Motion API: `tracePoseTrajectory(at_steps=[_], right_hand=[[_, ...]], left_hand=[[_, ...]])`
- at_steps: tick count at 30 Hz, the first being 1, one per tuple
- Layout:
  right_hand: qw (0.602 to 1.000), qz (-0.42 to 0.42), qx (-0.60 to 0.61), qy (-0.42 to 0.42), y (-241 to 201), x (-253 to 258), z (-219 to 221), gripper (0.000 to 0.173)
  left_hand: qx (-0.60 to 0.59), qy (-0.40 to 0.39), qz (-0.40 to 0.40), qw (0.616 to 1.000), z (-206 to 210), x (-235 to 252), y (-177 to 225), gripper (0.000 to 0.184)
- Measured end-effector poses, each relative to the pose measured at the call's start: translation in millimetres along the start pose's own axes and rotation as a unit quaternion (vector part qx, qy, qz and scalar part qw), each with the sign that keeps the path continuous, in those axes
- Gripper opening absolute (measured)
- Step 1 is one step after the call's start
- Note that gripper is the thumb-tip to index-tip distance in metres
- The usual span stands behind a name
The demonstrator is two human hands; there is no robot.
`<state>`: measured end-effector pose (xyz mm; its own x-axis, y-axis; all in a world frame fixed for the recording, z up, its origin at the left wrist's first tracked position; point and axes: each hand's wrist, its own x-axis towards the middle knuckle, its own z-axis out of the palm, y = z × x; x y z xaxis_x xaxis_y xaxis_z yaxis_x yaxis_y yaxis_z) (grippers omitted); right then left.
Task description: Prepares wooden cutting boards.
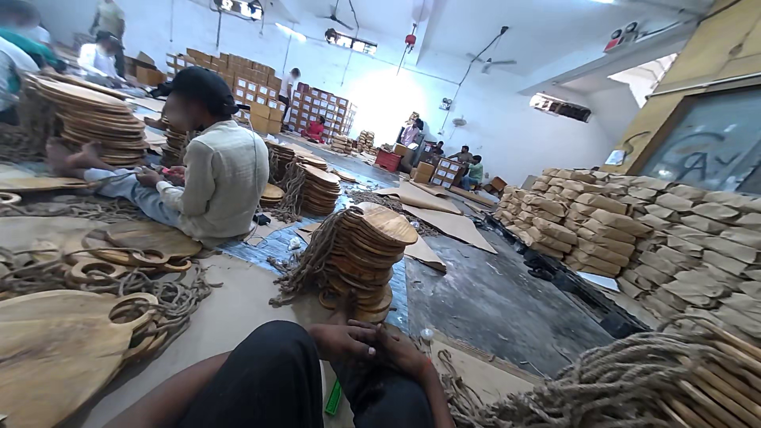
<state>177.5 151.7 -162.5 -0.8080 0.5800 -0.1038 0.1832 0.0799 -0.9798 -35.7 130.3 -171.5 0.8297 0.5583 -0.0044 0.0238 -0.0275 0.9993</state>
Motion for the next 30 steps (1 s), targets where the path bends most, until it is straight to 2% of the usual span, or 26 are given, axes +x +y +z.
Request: tracePoseTrajectory(at_steps=[20, 26, 30], right_hand=[[1.0, 0.022, -0.001, 0.018, 2.6, 0.7, -3.0, 0.059], [1.0, 0.007, 0.01, -0.003, 4.3, 2.0, -3.8, 0.062], [1.0, 0.013, -0.01, 0.016, 4.1, 1.0, -3.9, 0.059]], left_hand=[[-0.011, 0.0, -0.003, 1.0, 0.8, -0.4, 0.5, 0.046], [-0.004, -0.002, -0.004, 1.0, -0.3, -0.3, -0.4, 0.044], [0.006, 0.004, -0.002, 1.0, -0.2, 0.2, -1.1, 0.045]])
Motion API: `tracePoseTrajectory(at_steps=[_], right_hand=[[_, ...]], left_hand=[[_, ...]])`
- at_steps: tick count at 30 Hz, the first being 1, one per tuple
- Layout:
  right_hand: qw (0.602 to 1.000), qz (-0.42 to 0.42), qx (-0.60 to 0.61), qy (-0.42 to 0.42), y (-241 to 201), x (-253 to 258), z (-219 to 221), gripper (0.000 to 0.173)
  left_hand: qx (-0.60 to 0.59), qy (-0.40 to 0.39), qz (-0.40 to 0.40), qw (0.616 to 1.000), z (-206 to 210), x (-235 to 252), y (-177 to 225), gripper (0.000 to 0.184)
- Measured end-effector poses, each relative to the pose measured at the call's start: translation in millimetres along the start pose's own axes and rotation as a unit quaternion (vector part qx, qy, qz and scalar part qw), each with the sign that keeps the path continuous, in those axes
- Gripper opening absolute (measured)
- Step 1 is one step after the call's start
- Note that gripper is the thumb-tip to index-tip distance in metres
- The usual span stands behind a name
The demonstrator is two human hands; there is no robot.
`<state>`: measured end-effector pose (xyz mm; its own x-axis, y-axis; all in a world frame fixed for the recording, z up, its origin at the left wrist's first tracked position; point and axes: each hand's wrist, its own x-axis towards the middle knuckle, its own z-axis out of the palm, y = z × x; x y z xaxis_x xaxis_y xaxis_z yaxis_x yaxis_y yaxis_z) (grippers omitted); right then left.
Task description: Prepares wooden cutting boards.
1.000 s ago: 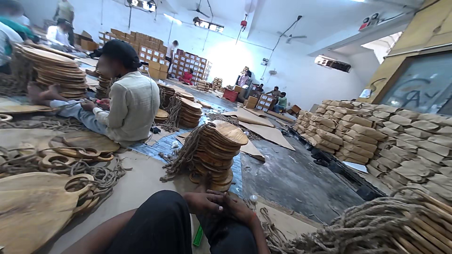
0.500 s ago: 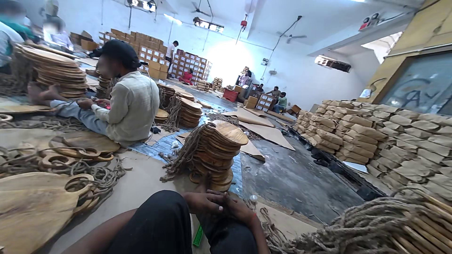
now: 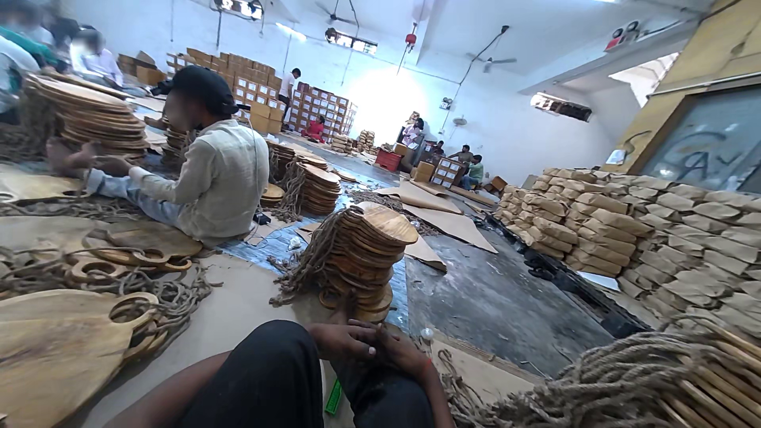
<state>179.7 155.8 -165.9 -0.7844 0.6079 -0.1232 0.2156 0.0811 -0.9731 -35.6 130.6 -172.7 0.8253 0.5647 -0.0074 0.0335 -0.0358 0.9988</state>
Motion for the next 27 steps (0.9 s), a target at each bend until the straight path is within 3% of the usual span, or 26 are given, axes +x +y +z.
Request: tracePoseTrajectory(at_steps=[27], right_hand=[[1.0, 0.01, -0.004, -0.001, 4.1, 1.4, -3.4, 0.061]], left_hand=[[-0.013, 0.002, -0.002, 1.0, 2.1, -1.0, 2.5, 0.043]])
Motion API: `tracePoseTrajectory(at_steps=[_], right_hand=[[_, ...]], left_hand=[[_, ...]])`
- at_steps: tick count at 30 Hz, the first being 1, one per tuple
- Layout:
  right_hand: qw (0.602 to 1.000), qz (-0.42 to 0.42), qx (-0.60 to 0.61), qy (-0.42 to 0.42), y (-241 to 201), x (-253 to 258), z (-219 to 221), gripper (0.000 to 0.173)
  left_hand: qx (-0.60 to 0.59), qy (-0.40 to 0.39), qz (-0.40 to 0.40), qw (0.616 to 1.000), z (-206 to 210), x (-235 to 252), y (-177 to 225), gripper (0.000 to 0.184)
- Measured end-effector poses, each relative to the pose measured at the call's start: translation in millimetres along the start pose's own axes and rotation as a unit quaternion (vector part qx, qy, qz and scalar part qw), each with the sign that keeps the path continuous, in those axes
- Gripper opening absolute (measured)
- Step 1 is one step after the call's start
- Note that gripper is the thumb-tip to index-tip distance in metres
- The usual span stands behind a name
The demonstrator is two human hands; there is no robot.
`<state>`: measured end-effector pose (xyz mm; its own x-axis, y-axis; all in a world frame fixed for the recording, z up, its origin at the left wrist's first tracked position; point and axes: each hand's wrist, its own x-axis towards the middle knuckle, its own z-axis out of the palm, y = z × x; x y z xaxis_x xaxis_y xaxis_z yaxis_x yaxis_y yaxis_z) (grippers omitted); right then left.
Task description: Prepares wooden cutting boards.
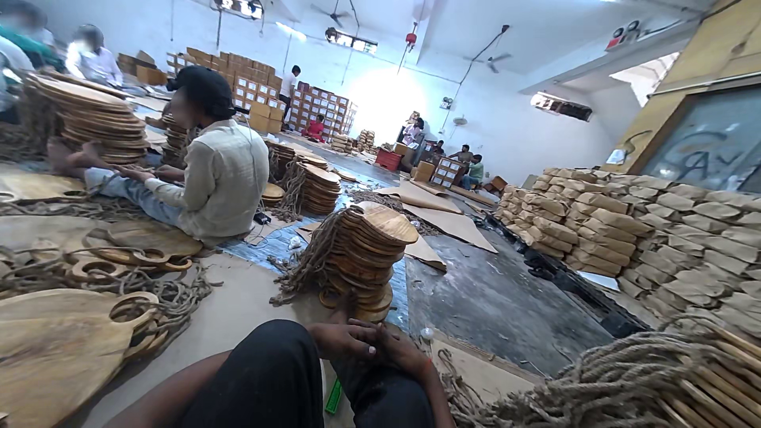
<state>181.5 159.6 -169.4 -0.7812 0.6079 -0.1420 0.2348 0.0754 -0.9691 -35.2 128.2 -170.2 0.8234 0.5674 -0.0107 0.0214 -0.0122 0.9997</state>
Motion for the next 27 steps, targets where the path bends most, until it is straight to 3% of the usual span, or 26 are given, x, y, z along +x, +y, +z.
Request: tracePoseTrajectory(at_steps=[5, 21, 27], right_hand=[[1.0, 0.007, -0.008, 0.024, -4.3, -3.2, 3.2, 0.055], [1.0, 0.001, -0.002, 0.0, 0.2, 0.1, -0.2, 0.065], [1.0, 0.01, -0.004, 0.014, -5.3, -2.6, 3.6, 0.059]], left_hand=[[0.005, 0.022, -0.013, 1.0, 2.0, -1.3, 0.8, 0.045], [-0.002, 0.002, -0.007, 1.0, -2.3, 0.9, -3.2, 0.047], [0.005, 0.002, -0.008, 1.0, -2.3, 0.2, -2.4, 0.046]])
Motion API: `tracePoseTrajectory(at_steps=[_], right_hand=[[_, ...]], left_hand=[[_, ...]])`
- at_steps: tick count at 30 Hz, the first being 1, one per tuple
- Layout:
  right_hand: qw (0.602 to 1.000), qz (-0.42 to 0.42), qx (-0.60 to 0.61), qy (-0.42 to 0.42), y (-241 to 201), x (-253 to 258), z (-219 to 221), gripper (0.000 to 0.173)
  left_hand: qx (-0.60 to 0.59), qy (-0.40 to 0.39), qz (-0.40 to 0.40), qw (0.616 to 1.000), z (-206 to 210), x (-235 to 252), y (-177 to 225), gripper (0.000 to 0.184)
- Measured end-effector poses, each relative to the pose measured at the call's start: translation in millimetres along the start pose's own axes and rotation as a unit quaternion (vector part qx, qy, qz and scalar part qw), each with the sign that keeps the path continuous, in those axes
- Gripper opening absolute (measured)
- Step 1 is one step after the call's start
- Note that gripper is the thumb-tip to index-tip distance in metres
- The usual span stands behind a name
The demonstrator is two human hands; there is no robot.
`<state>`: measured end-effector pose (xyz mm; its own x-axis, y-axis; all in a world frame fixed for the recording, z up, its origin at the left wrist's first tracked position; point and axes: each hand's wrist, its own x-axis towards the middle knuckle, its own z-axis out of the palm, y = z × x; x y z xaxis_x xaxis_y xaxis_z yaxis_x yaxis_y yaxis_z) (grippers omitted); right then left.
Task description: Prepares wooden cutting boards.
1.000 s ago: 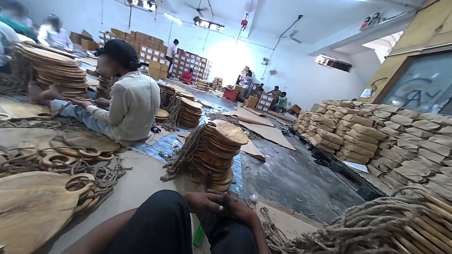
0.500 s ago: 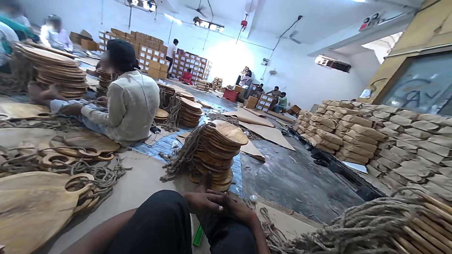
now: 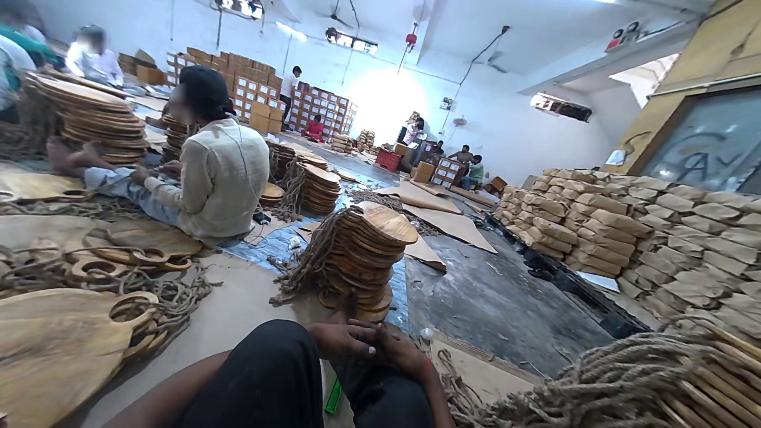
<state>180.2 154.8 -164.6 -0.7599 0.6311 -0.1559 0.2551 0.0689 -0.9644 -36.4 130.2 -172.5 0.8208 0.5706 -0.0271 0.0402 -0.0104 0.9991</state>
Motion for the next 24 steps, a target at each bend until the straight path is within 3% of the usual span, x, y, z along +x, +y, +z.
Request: tracePoseTrajectory(at_steps=[24], right_hand=[[0.999, -0.028, 0.028, -0.02, -0.1, 0.3, 1.0, 0.055]], left_hand=[[-0.012, 0.007, 0.004, 1.0, 3.4, -1.4, 3.9, 0.044]])
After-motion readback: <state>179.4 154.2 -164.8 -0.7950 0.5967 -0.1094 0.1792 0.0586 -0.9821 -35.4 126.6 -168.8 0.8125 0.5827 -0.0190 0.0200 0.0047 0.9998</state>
